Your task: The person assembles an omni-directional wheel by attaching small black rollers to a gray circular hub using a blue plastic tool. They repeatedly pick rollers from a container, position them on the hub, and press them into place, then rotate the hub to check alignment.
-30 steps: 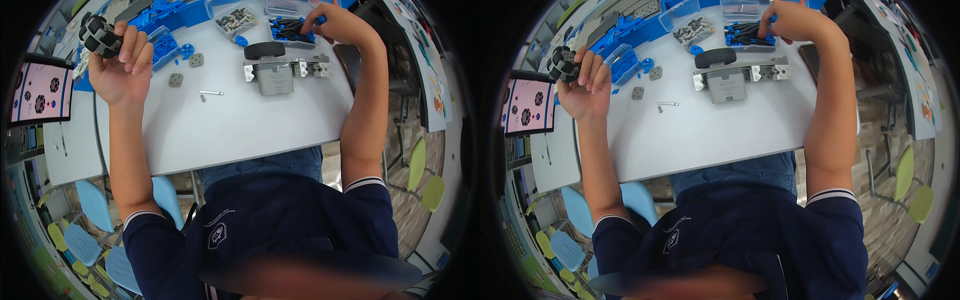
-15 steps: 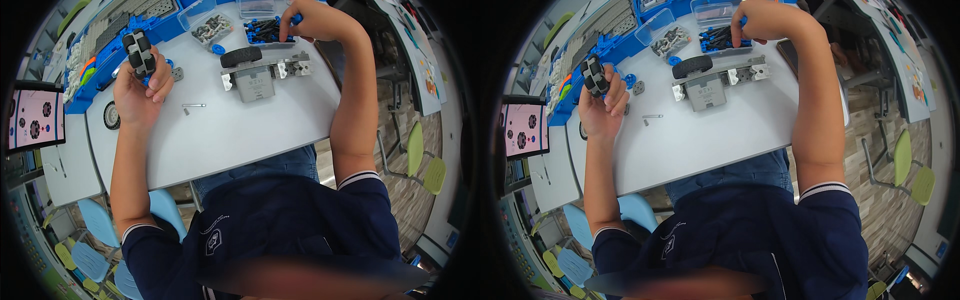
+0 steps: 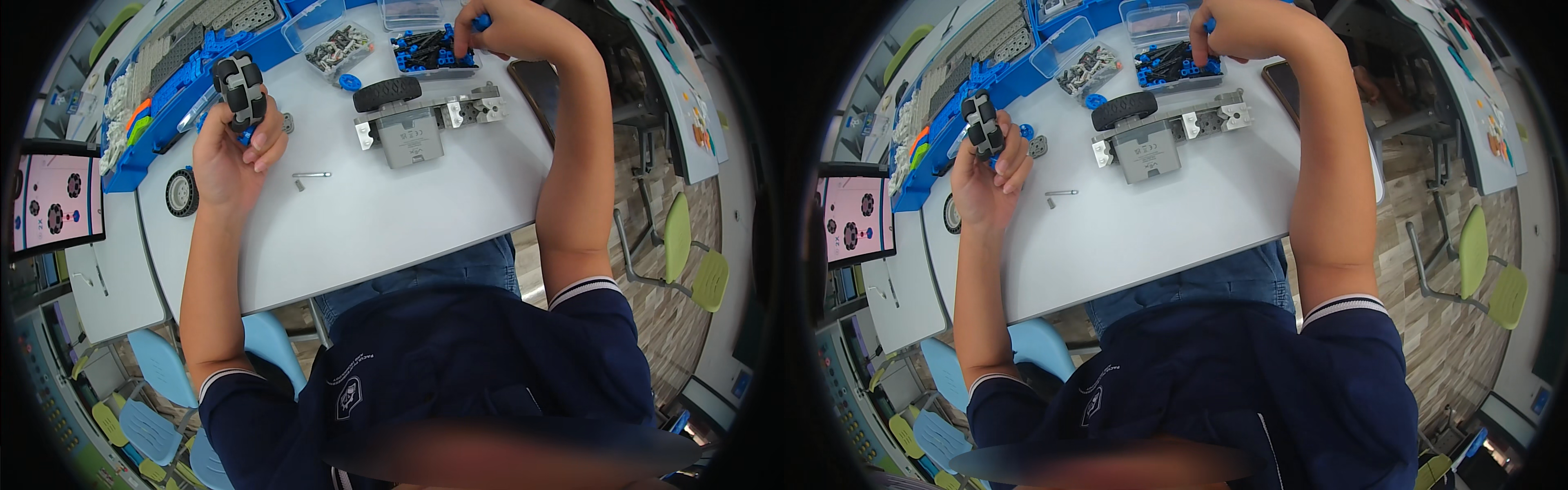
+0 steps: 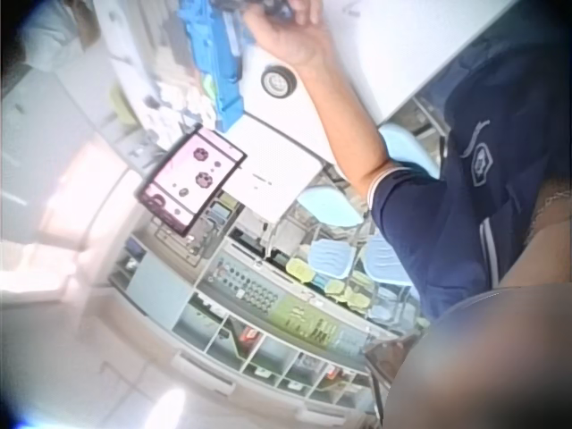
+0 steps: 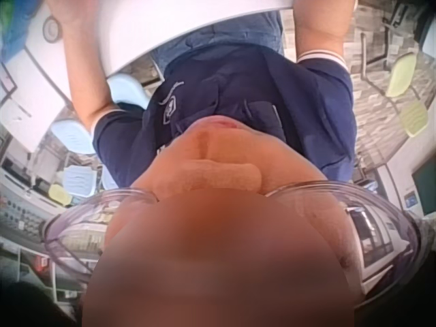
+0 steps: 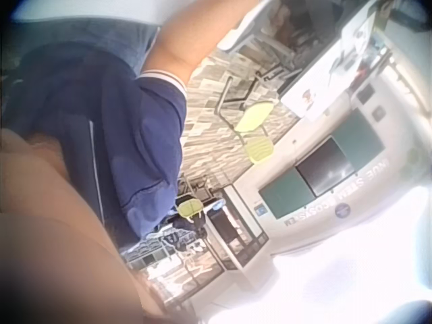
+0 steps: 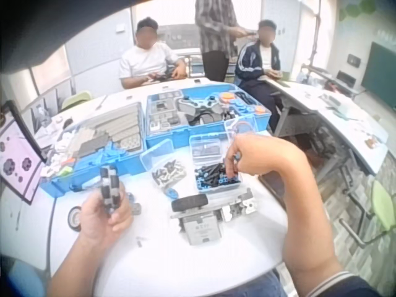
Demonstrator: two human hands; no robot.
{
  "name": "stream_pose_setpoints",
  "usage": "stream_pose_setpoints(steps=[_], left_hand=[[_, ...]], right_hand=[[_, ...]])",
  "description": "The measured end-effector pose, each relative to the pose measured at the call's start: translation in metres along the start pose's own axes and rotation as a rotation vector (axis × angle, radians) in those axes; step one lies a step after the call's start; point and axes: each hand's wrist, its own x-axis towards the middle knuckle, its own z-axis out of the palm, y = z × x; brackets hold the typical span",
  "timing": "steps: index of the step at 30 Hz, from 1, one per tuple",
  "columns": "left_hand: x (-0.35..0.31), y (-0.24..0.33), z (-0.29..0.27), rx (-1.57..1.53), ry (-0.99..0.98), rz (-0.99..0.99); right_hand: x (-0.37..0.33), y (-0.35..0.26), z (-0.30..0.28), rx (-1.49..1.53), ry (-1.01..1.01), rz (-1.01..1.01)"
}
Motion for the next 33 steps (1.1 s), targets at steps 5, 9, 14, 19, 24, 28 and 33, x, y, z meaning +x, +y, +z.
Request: stream_pose_setpoints(steps=[5, 9, 14, 19, 24, 28, 33], left_hand=[[0.001, -0.001, 0.001, -0.013, -0.014, -0.015], [0.001, -0.002, 0.001, -0.030, -0.023, -0.018], [0.001, -0.003, 0.001, -0.031, -0.023, -0.022], [0.001, -0.003, 0.000, -0.030, -0.021, -0.020], [0.001, -0.002, -0.003, -0.032, 0.006, -0.001], [0.002, -0.001, -0.005, -0.061, -0.006, 0.001], [0.001, -0.001, -0.004, -0.046, 0.010, -0.015]], right_hand=[[0.004, -0.001, 0.004, -0.063, -0.097, 0.104], [0.013, 0.002, 0.012, -0.030, -0.095, 0.035], [0.014, 0.009, 0.016, 0.016, 0.012, -0.020], [0.009, 0.010, 0.009, -0.021, 0.054, 0.014], [0.008, -0.001, 0.005, -0.067, -0.135, 0.067], [0.007, -0.006, 0.002, -0.030, -0.218, 0.143], [0.006, -0.002, 0.008, -0.015, -0.124, 0.006]])
